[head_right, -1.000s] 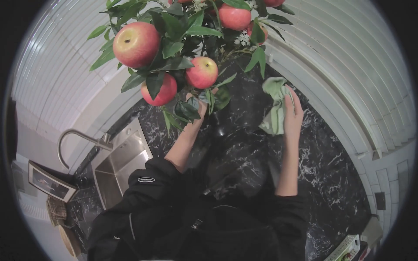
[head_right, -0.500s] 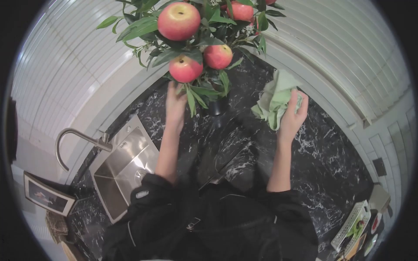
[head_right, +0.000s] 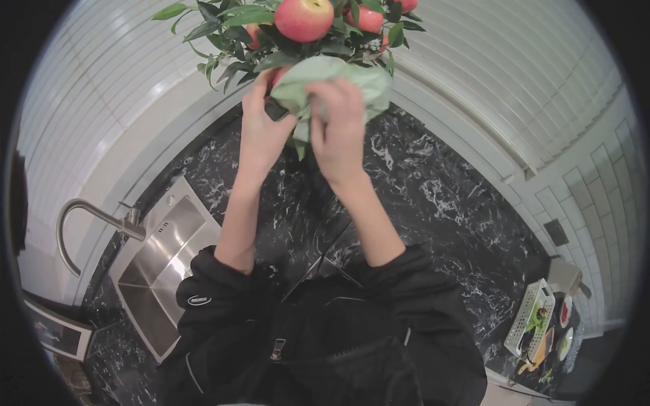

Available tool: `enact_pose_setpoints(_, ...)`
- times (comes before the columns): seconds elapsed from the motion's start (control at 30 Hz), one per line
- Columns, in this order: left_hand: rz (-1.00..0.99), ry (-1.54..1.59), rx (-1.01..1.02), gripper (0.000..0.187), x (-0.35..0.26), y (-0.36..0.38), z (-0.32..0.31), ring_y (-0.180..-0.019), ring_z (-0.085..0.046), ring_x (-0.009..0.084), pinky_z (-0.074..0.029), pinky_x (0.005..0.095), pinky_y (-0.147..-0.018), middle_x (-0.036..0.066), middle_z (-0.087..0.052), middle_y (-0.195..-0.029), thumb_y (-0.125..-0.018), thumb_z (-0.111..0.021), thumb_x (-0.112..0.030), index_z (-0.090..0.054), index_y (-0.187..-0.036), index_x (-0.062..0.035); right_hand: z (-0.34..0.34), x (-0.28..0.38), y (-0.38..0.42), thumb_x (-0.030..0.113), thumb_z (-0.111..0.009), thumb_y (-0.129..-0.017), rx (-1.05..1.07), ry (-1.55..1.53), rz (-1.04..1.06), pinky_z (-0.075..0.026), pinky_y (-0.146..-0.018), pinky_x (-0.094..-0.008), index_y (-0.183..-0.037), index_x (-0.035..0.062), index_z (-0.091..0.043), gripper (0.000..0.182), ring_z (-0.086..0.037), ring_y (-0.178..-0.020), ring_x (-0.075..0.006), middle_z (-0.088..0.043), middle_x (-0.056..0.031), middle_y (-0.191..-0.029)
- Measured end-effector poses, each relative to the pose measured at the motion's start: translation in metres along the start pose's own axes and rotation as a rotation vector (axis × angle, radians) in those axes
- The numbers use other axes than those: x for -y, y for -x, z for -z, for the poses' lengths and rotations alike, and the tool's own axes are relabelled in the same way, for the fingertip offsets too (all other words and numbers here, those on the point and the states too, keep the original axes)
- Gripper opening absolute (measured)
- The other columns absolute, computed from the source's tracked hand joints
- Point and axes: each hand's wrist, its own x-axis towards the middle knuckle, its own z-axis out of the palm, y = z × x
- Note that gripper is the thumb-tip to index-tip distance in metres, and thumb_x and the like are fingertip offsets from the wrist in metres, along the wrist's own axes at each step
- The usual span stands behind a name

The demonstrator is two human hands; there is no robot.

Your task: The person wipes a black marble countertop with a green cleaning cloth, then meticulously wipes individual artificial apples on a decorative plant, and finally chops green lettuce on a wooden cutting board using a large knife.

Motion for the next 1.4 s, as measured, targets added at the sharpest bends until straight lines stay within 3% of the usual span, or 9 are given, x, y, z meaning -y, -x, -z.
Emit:
enact_pose_setpoints(0.2,0.045,-0.025,-0.022,0.069,-0.001,-0.001,0.005,-0.112,-0.035,0.0248,-0.035,0.0343,-0.096,0.012,-0.048,-0.116,-0.066,-0.078,-0.027,-0.045,-0.123,-0.0054,0.022,-0.011,0.013,0.009,-0.048,-0.087,0.010,0.119,-0.478,-0.040,-0.078,-0.0297,-0.102,0.0020,-0.052,0.017,-0.050,-0.091,-0.0194,-0.051,-0.0091,-0.098)
enact_pose_setpoints(0.4,-0.167,-0.120,-0.134,0.047,0.010,0.003,-0.008,-0.097,-0.041,0.0266,-0.036,0.0330,-0.088,0.006,-0.054,-0.114,-0.077,-0.061,-0.020,-0.049,-0.120,-0.0063,0.007,0.011,0.008,-0.004,-0.049,-0.085,0.126,0.044,-0.031,-0.042,-0.074,-0.0308,-0.094,0.0043,-0.057,0.015,-0.052,-0.083,-0.0225,-0.050,-0.0105,-0.091)
enact_pose_setpoints(0.6,0.018,-0.089,-0.066,0.070,-0.001,0.003,0.007,-0.113,-0.035,0.0223,-0.035,0.0329,-0.096,0.010,-0.048,-0.113,-0.065,-0.078,-0.031,-0.046,-0.123,-0.0089,0.041,-0.032,0.030,0.009,-0.046,-0.082,0.249,0.261,-0.808,-0.043,-0.076,-0.0316,-0.094,0.0064,-0.058,0.018,-0.049,-0.088,-0.0185,-0.049,-0.0093,-0.096)
enact_pose_setpoints(0.7,-0.066,-0.222,-0.146,0.070,-0.014,0.007,0.000,-0.111,-0.033,0.0263,-0.031,0.0379,-0.097,0.009,-0.046,-0.119,-0.068,-0.076,-0.026,-0.041,-0.126,-0.0091,0.058,-0.045,0.016,0.019,-0.043,-0.084,0.172,0.259,-0.894,-0.039,-0.078,-0.0314,-0.099,0.0085,-0.060,0.025,-0.049,-0.091,-0.0174,-0.052,-0.0086,-0.099)
enact_pose_setpoints(0.8,-0.523,-0.186,-0.366,0.028,-0.042,0.007,-0.015,-0.087,-0.051,0.0228,-0.036,0.0327,-0.077,0.005,-0.055,-0.095,-0.078,-0.065,-0.022,-0.052,-0.099,-0.0084,0.049,-0.069,0.008,0.014,-0.044,-0.088,-0.102,0.225,-0.534,-0.028,-0.050,-0.0239,-0.100,0.0063,-0.058,0.020,-0.036,-0.056,-0.0085,-0.056,-0.0061,-0.097)
enact_pose_setpoints(0.9,-0.551,-0.280,-0.204,0.023,-0.050,0.022,-0.038,-0.087,-0.058,0.0210,-0.043,0.0312,-0.076,0.004,-0.061,-0.100,-0.083,-0.059,-0.018,-0.058,-0.103,-0.0077,0.026,-0.069,0.000,0.007,-0.049,-0.086,-0.171,0.146,-0.232,-0.038,-0.067,-0.0274,-0.095,0.0071,-0.061,0.015,-0.049,-0.074,-0.0176,-0.060,-0.0056,-0.091)
enact_pose_setpoints(1.0,-0.502,-0.378,-0.086,0.028,-0.037,0.025,-0.052,-0.099,-0.057,0.0238,-0.046,0.0336,-0.085,0.012,-0.059,-0.110,-0.086,-0.051,-0.008,-0.055,-0.112,0.0005,0.003,-0.077,0.016,0.007,-0.054,-0.085,0.041,0.017,-0.235,-0.041,-0.060,-0.0256,-0.100,0.0142,-0.063,0.019,-0.049,-0.073,-0.0161,-0.047,-0.0042,-0.086)
enact_pose_setpoints(1.2,-0.350,-0.465,-0.035,0.034,-0.044,0.034,-0.044,-0.111,-0.053,0.0211,-0.044,0.0287,-0.092,0.011,-0.055,-0.120,-0.088,-0.048,-0.004,-0.050,-0.122,0.0011,-0.005,-0.099,0.046,0.010,-0.046,-0.086,-0.129,-0.151,-0.728,-0.039,-0.084,-0.0315,-0.099,0.0052,-0.057,0.018,-0.052,-0.094,-0.0211,-0.056,-0.0077,-0.098)
enact_pose_setpoints(1.4,-0.483,-0.426,-0.349,0.031,-0.029,0.025,-0.041,-0.086,-0.046,0.0179,-0.038,0.0236,-0.063,0.007,-0.051,-0.110,-0.083,-0.052,0.000,-0.060,-0.112,-0.0056,-0.004,-0.079,0.025,0.011,-0.050,-0.088,-0.098,-0.166,-0.439,-0.040,-0.074,-0.0280,-0.100,0.0083,-0.060,0.016,-0.049,-0.083,-0.0183,-0.054,-0.0064,-0.090)
